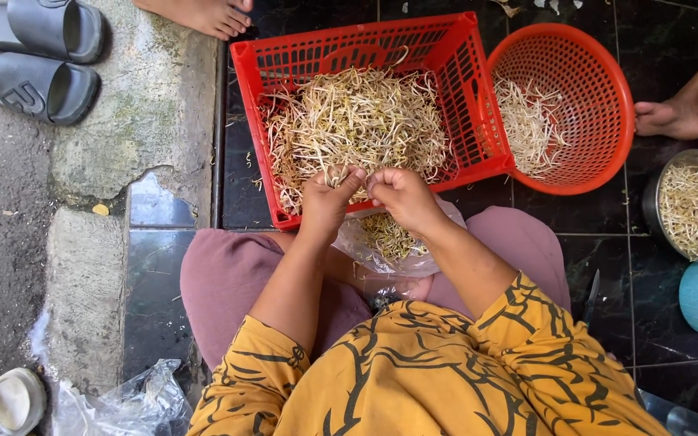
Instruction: A person sits on the floor sorting bean sprouts from a red plastic crate into a plastic bag and a red basket.
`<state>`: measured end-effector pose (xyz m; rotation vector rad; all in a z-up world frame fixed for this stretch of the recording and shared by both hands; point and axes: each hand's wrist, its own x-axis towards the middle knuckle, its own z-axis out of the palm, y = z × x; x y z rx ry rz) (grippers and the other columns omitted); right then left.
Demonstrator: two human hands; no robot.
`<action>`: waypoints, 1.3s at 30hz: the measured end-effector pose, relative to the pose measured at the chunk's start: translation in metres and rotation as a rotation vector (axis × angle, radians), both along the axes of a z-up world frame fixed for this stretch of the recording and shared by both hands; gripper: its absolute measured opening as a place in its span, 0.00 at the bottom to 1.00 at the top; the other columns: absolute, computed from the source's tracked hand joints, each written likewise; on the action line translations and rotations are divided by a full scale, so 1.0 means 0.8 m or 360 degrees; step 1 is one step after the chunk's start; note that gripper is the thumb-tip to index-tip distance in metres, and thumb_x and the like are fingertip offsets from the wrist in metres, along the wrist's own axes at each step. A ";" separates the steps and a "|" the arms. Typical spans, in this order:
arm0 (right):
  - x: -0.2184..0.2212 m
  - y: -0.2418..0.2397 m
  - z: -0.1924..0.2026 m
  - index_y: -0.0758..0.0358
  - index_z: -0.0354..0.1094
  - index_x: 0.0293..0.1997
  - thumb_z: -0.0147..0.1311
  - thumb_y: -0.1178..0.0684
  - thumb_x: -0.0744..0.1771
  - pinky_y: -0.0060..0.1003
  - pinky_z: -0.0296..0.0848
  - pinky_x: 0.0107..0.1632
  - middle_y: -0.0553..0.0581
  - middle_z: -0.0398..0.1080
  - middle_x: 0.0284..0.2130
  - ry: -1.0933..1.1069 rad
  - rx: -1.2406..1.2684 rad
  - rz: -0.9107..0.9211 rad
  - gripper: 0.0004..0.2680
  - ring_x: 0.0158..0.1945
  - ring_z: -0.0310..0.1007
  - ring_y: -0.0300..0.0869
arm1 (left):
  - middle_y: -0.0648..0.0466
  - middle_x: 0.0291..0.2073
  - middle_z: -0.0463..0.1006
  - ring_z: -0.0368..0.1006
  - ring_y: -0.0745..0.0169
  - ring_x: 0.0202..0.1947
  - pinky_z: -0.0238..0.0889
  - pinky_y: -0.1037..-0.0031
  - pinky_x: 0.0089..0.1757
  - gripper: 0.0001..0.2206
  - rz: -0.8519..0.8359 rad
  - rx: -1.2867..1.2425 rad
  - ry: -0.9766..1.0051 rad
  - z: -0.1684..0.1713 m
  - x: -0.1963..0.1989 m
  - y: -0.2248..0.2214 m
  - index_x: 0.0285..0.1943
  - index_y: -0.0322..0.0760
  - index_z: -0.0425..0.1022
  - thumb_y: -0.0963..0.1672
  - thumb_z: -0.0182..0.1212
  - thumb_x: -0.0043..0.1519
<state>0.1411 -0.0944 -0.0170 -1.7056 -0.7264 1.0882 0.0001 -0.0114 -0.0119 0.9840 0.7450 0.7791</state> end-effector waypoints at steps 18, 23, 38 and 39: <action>0.036 -0.011 0.096 0.63 0.76 0.42 0.56 0.61 0.68 0.49 0.72 0.51 0.59 0.78 0.44 -0.1336 0.0735 0.0640 0.04 0.47 0.75 0.54 | 0.61 0.18 0.71 0.61 0.77 0.22 0.51 0.84 0.30 0.03 -0.0600 0.0026 0.0167 0.008 -0.022 -0.006 0.31 0.35 0.79 0.39 0.70 0.55; 0.042 -0.036 0.083 0.65 0.76 0.39 0.54 0.64 0.67 0.44 0.73 0.48 0.60 0.77 0.33 -0.1226 0.0531 0.0727 0.04 0.40 0.75 0.49 | 0.61 0.18 0.71 0.62 0.77 0.22 0.51 0.85 0.30 0.04 -0.0740 0.0033 0.0189 0.023 -0.026 -0.007 0.30 0.36 0.79 0.39 0.70 0.52; 0.027 -0.134 0.022 0.61 0.76 0.35 0.58 0.59 0.63 0.25 0.61 0.27 0.48 0.67 0.15 -0.0341 0.0106 -0.0302 0.03 0.22 0.61 0.30 | 0.59 0.24 0.78 0.70 0.75 0.27 0.60 0.85 0.34 0.06 -0.0860 -0.0109 0.0303 0.022 -0.016 -0.049 0.35 0.36 0.82 0.39 0.74 0.52; 0.034 -0.131 0.022 0.60 0.78 0.36 0.61 0.59 0.62 0.28 0.63 0.26 0.50 0.69 0.15 -0.0502 0.0077 -0.0179 0.04 0.22 0.63 0.32 | 0.58 0.24 0.78 0.69 0.74 0.27 0.60 0.85 0.34 0.06 -0.0770 -0.0097 0.0323 0.027 -0.018 -0.044 0.35 0.35 0.82 0.40 0.75 0.52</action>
